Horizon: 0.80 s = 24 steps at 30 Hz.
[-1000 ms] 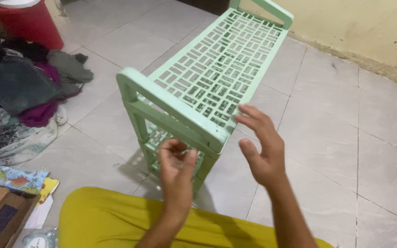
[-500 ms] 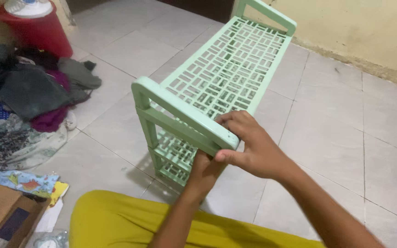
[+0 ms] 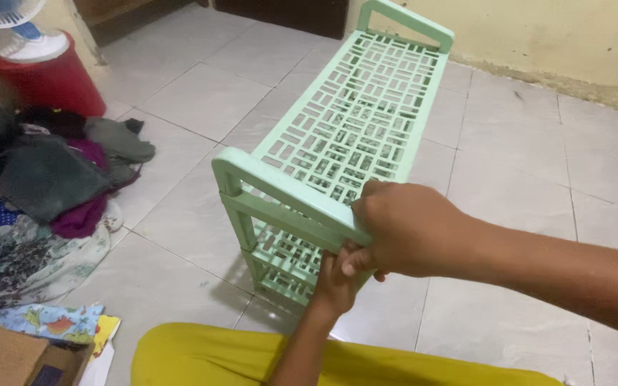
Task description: The person disassembles a light green plastic two-tier rack by hand. They remove the side handles, then detach the top shelf, and finally pull out the vertical support legs, leaving the components separated on the floor.
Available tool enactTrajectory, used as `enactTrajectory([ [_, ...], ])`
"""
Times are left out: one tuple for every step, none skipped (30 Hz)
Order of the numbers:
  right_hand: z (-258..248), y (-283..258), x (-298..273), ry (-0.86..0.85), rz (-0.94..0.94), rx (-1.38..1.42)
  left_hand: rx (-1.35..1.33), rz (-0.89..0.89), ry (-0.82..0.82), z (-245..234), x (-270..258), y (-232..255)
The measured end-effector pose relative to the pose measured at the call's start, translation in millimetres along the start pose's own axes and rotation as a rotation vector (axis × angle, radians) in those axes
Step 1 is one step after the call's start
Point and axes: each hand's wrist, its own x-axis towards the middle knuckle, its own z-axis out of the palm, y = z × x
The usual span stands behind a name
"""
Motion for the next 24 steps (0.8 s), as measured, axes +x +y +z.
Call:
enactTrajectory([
  [-2, -2, 1, -0.029, 0.017, -0.007, -0.025, 0.003, -0.015, 0, 0, 0],
  [-5, -3, 2, -0.057, 0.035, -0.015, -0.050, 0.007, -0.030, -1, -1, 0],
  [-7, -3, 3, -0.085, 0.055, -0.020, 0.043, -0.018, -0.030, -2, -2, 0],
  [-8, -3, 4, -0.095, 0.044, -0.004, 0.137, -0.043, -0.031, -3, -2, -1],
  [-10, -3, 3, -0.108, 0.033, 0.007, 0.227, -0.065, -0.028, -3, -3, -2],
  [-11, -2, 3, -0.121, 0.021, 0.018, 0.148, -0.094, -0.014, -2, -3, -3],
  [-12, -3, 2, -0.107, 0.003, 0.013, 0.071, -0.117, 0.006, 0, -2, -4],
  [-13, -3, 0, -0.093, -0.015, 0.009, -0.006, -0.139, 0.025, 1, -1, -4],
  [-13, -3, -1, -0.077, -0.030, 0.009, -0.012, -0.138, 0.049, 3, 1, -3],
  [-14, -3, 0, -0.083, -0.033, 0.039, -0.017, -0.137, 0.073, 6, 2, -2],
  [-13, -2, 0, -0.092, -0.037, 0.072, -0.024, -0.138, 0.099, 8, 3, -2],
  [-13, -1, 1, -0.101, -0.041, 0.104, -0.020, -0.108, 0.083, 8, 3, 0],
  [-14, 0, 2, -0.095, -0.028, 0.100, -0.016, -0.078, 0.068, 9, 4, 1],
  [-16, 3, 2, -0.088, -0.015, 0.097, -0.013, -0.048, 0.053, 10, 4, 3],
  [-16, 3, 4, -0.081, -0.005, 0.092, -0.026, -0.056, 0.065, 11, 5, 4],
  [-16, 3, 4, -0.073, -0.011, 0.082, -0.038, -0.065, 0.077, 12, 5, 5],
  [-17, 3, 5, -0.065, -0.015, 0.072, -0.052, -0.073, 0.086, 13, 6, 6],
  [-17, 3, 6, -0.057, -0.018, 0.063, -0.035, -0.087, 0.093, 13, 6, 8],
  [-18, 4, 7, -0.055, -0.030, 0.046, -0.020, -0.099, 0.097, 13, 6, 9],
  [-19, 4, 8, -0.053, -0.041, 0.030, -0.005, -0.111, 0.101, 13, 7, 9],
  [-19, 4, 10, -0.054, -0.056, 0.014, -0.025, -0.118, 0.098, 14, 8, 8],
  [-20, 6, 10, -0.062, -0.060, 0.017, -0.044, -0.125, 0.096, 14, 8, 7],
  [-22, 7, 12, -0.068, -0.067, 0.020, -0.060, -0.131, 0.096, 13, 9, 8],
  [-22, 7, 13, -0.075, -0.075, 0.022, -0.082, -0.143, 0.108, 14, 10, 8],
])
